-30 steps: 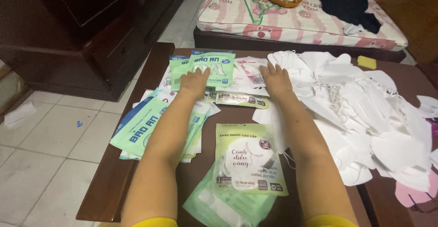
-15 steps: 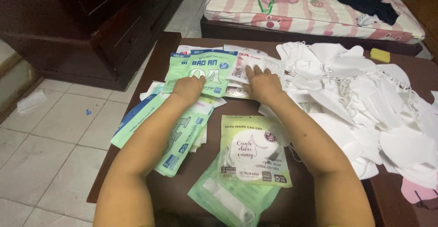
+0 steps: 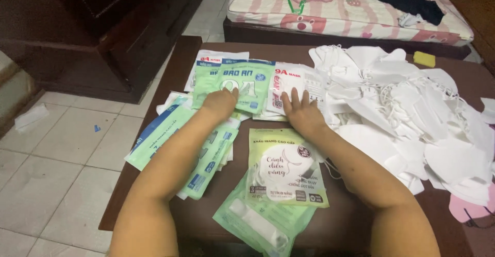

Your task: Manually folding face masks and inserting them into individual plastic packaging bags.

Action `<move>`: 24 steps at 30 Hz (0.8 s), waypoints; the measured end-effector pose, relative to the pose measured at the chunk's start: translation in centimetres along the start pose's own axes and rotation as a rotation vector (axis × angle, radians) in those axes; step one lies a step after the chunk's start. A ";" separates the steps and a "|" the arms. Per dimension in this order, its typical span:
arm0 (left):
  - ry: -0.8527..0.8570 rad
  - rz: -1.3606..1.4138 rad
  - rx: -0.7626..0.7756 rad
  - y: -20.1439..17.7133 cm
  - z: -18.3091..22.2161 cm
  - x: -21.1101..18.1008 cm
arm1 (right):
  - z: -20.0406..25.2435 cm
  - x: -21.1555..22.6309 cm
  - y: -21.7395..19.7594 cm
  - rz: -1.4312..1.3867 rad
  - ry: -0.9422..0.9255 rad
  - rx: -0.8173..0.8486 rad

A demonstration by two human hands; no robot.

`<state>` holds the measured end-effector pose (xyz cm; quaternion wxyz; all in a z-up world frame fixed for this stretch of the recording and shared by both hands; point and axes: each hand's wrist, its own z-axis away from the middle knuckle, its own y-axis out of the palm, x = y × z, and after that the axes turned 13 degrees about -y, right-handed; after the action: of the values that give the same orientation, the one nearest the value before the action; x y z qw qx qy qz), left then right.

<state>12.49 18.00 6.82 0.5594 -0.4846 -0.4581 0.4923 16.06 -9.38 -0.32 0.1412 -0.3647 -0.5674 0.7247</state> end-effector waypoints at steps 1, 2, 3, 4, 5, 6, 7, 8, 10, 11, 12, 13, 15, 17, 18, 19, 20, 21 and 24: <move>0.003 0.004 0.009 0.0 -0.3 0.2 | 0.1 -0.2 0.2 -0.005 -0.001 0.009; -0.025 0.052 0.015 0.0 -0.6 0.4 | 0.1 -0.5 0.5 -0.004 -0.019 0.035; -0.057 0.099 0.016 -0.2 -1.0 0.8 | 0.0 -0.8 0.6 -0.001 -0.038 0.057; -0.056 0.102 0.021 0.7 -1.8 1.0 | -0.2 -0.8 0.7 -0.003 -0.040 0.061; -0.069 0.083 0.019 1.5 -2.6 1.4 | -0.5 -0.6 0.8 0.016 -0.061 0.063; -0.081 0.065 0.018 2.3 -3.3 1.7 | -0.7 -0.4 0.9 0.035 -0.083 0.065; -0.080 0.065 0.025 2.4 -3.4 1.6 | -0.8 -0.5 1.0 0.029 -0.084 0.069; -0.108 0.081 0.039 2.6 -3.3 1.4 | -0.8 -0.5 1.0 0.023 -0.065 0.094; -0.134 0.095 0.049 2.6 -3.5 1.4 | -1.0 -0.7 0.8 0.017 -0.043 0.117; -0.155 0.097 0.038 2.5 -3.6 1.5 | -1.0 -0.8 0.6 -0.026 -0.029 0.130; -0.175 0.099 0.027 2.5 -3.8 1.6 | -1.0 -1.0 0.5 -0.070 -0.015 0.143; -0.174 0.098 0.023 2.4 -3.9 1.7 | -0.5 -1.0 -0.7 -0.068 -0.012 0.140; -0.188 0.103 -0.007 2.3 -4.0 2.1 | 0.2 -1.0 -3.1 -0.220 0.023 0.109; -0.211 0.093 -0.002 2.1 -3.7 1.9 | -0.2 -1.4 -3.6 -0.300 0.052 0.096; -0.232 0.082 0.006 2.0 -3.5 1.8 | -0.4 -1.6 -3.9 -0.382 0.082 0.085; -0.233 0.083 0.005 2.0 -3.5 1.7 | -0.3 -1.1 -5.1 -0.381 0.081 0.084; -0.258 0.081 0.016 2.0 -3.5 1.6 | -0.1 -0.6 -6.3 -0.403 0.074 0.069; -0.284 0.078 0.027 2.0 -3.6 1.5 | 0.0 -0.1 -7.5 -0.426 0.068 0.053; -0.354 0.024 0.045 2.4 -4.2 0.9 | -1.7 0.5 -4.3 -0.285 -0.027 -0.042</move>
<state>16.44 18.63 4.00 0.4748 -0.3831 -0.5323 0.5868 15.99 -6.45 3.28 0.2271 -0.2734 -0.6305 0.6901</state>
